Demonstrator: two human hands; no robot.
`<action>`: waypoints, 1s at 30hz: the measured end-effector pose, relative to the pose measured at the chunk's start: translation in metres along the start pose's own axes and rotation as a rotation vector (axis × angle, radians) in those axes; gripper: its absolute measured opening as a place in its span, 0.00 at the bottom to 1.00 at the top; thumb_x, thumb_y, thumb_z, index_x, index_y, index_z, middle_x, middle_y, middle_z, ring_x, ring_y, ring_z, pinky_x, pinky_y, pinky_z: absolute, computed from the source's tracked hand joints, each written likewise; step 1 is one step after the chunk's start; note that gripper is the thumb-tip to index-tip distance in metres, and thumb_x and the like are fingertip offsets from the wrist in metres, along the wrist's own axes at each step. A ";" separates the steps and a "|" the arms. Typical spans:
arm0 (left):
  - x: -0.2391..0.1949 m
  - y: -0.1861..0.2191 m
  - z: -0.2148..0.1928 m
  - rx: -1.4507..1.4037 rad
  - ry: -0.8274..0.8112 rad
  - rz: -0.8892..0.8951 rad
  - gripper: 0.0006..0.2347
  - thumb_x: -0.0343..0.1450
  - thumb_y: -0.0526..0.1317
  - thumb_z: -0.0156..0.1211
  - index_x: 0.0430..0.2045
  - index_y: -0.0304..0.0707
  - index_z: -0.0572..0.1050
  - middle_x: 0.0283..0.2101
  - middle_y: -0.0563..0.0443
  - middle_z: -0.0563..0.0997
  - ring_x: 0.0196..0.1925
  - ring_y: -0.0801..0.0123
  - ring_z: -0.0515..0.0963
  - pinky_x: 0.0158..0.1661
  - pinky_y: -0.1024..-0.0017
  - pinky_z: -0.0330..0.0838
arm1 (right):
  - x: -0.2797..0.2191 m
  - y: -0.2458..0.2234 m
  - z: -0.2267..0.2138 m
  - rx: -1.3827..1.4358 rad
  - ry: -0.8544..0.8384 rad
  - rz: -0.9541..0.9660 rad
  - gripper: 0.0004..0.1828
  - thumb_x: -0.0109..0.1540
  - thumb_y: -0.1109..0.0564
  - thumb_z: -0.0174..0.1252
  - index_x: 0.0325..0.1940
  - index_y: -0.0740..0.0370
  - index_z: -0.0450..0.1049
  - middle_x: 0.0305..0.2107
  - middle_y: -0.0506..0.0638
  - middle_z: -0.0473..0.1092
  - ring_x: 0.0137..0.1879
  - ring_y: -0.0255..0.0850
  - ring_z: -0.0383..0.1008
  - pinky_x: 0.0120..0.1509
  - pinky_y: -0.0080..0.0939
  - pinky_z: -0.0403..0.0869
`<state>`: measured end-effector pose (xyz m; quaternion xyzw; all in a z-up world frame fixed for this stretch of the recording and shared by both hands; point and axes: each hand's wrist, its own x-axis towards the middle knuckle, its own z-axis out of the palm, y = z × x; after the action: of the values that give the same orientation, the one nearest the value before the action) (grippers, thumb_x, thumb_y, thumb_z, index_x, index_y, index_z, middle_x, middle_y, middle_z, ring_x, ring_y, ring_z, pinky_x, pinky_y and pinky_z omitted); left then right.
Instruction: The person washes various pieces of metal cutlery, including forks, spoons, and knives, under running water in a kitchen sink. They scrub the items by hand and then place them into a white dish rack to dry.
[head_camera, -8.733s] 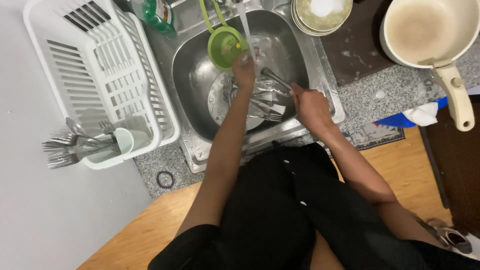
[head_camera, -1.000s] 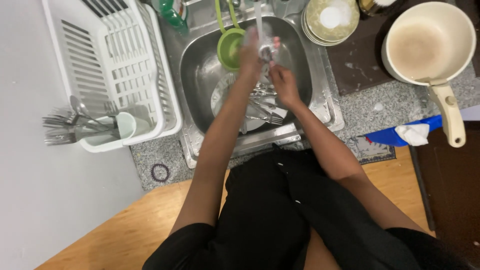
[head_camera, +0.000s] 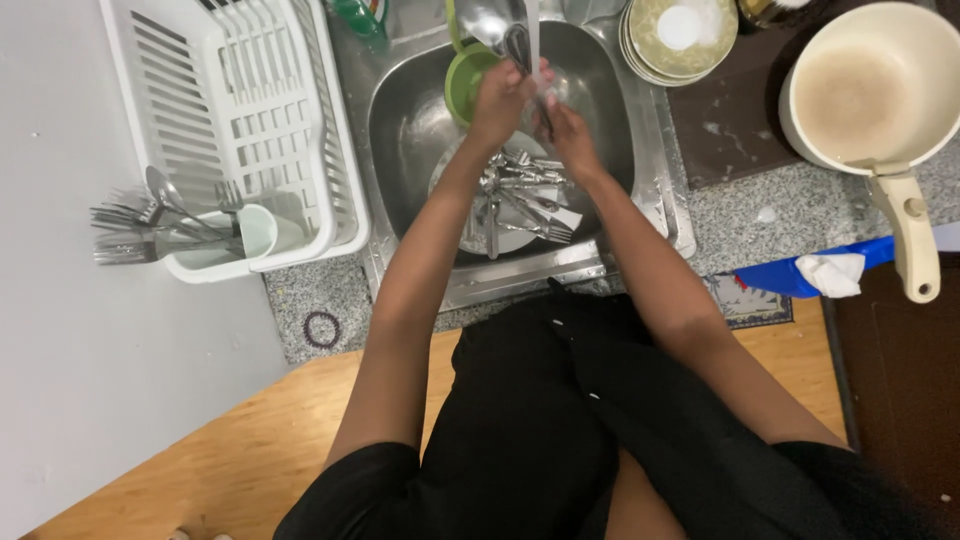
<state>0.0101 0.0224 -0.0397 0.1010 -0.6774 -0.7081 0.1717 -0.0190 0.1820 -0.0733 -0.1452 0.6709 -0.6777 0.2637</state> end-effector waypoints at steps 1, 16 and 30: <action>0.001 -0.002 0.004 -0.008 0.008 -0.037 0.08 0.76 0.40 0.67 0.44 0.36 0.84 0.47 0.44 0.92 0.49 0.60 0.94 0.48 0.66 0.92 | -0.007 -0.008 0.001 0.066 -0.031 -0.005 0.28 0.71 0.25 0.49 0.38 0.49 0.72 0.34 0.39 0.68 0.38 0.28 0.65 0.42 0.31 0.63; -0.011 0.020 0.010 -0.004 0.335 -0.110 0.07 0.70 0.39 0.72 0.39 0.44 0.85 0.37 0.55 0.92 0.34 0.71 0.86 0.42 0.66 0.80 | -0.069 -0.012 -0.026 -0.465 0.224 -0.206 0.34 0.78 0.32 0.38 0.38 0.55 0.78 0.28 0.44 0.74 0.35 0.38 0.72 0.40 0.44 0.65; -0.011 0.033 0.004 0.073 0.218 -0.510 0.22 0.81 0.54 0.42 0.31 0.39 0.79 0.26 0.52 0.80 0.24 0.70 0.81 0.25 0.77 0.83 | -0.065 -0.026 -0.122 -0.813 0.204 -0.340 0.24 0.82 0.49 0.48 0.38 0.52 0.82 0.41 0.52 0.82 0.52 0.51 0.79 0.61 0.59 0.63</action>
<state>0.0224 0.0292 -0.0072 0.3499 -0.6329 -0.6884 0.0562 -0.0366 0.3183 -0.0445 -0.2776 0.8717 -0.4038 0.0025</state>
